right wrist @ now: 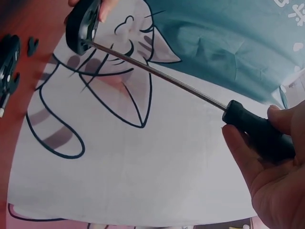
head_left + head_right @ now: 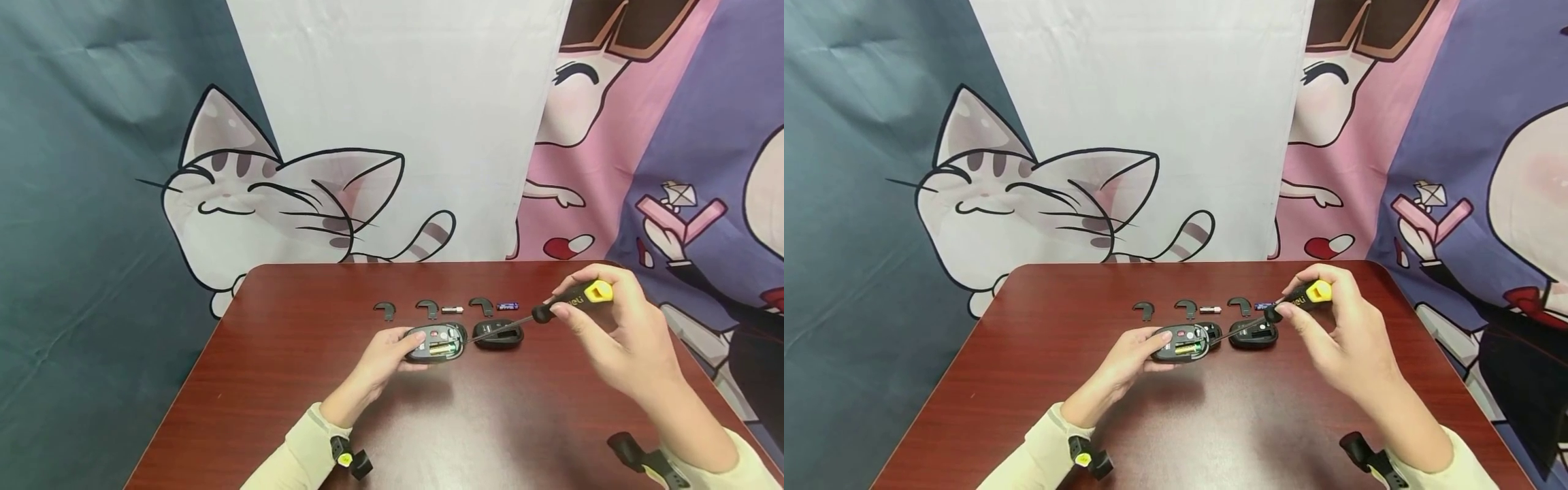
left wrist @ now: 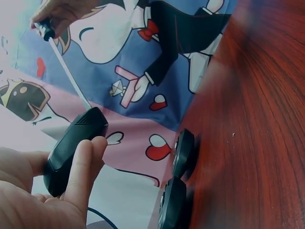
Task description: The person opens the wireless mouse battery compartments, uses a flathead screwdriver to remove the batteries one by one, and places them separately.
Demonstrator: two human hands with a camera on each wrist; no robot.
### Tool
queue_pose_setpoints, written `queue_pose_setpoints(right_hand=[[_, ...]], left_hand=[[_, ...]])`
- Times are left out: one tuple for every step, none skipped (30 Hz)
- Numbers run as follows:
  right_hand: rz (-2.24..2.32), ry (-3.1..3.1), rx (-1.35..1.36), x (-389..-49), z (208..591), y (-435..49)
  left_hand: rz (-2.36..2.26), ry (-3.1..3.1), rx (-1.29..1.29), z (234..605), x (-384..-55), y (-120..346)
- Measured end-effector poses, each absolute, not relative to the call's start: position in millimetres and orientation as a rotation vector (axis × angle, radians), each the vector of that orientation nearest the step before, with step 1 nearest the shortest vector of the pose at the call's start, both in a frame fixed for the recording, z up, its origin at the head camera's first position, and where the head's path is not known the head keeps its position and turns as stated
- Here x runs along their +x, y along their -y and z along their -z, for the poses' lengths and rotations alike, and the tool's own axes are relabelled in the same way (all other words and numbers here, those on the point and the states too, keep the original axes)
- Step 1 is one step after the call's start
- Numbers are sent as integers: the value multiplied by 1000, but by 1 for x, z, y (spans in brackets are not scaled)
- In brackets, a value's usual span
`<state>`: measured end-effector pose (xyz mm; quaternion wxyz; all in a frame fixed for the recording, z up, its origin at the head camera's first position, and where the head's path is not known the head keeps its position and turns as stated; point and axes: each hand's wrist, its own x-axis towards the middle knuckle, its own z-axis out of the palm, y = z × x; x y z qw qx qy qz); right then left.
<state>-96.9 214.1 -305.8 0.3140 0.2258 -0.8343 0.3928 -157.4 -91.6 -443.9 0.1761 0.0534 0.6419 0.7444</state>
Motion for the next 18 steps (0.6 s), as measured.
queue_pose_setpoints(right_hand=[[-1088, 2173, 606, -98, 306, -215], [-1140, 2146, 622, -99, 307, -217], [-1203, 2109, 652, -100, 307, -218], [-1282, 2062, 687, -101, 308, -220], [-1358, 2014, 718, -102, 308, -222], [-1430, 1967, 739, -103, 309, -224], [-1497, 1921, 761, -104, 309, -225], [-1542, 1894, 771, -105, 310, -226], [-1580, 1868, 779, -105, 310, -227], [-1603, 1852, 779, -106, 311, -228], [-1613, 1848, 775, -106, 312, -228], [-1622, 1841, 776, -106, 312, -228], [-1641, 1829, 784, -107, 313, -228], [-1654, 1821, 788, -107, 313, -228], [-1660, 1818, 788, -107, 314, -228], [-1664, 1815, 787, -108, 314, -227], [-1657, 1821, 780, -108, 314, -227], [-1637, 1835, 768, -107, 314, -227]], left_hand=[[-2107, -1822, 150, 443, -157, 92], [-2107, -1825, 148, 442, -157, 92], [-2105, -1830, 144, 442, -157, 92], [-2104, -1834, 142, 441, -157, 93], [-2104, -1838, 144, 440, -156, 93], [-2103, -1842, 149, 440, -155, 93], [-2102, -1842, 154, 439, -155, 94], [-2102, -1843, 160, 439, -154, 94], [-2098, -1849, 165, 438, -154, 95], [-2096, -1850, 170, 438, -154, 95], [-2097, -1849, 177, 437, -153, 95], [-2100, -1846, 182, 436, -153, 95], [-2102, -1845, 188, 435, -152, 95], [-2104, -1846, 194, 434, -152, 94], [-2106, -1845, 200, 433, -152, 94], [-2109, -1843, 207, 432, -152, 93], [-2113, -1842, 214, 431, -151, 93], [-2115, -1845, 219, 431, -151, 92]])
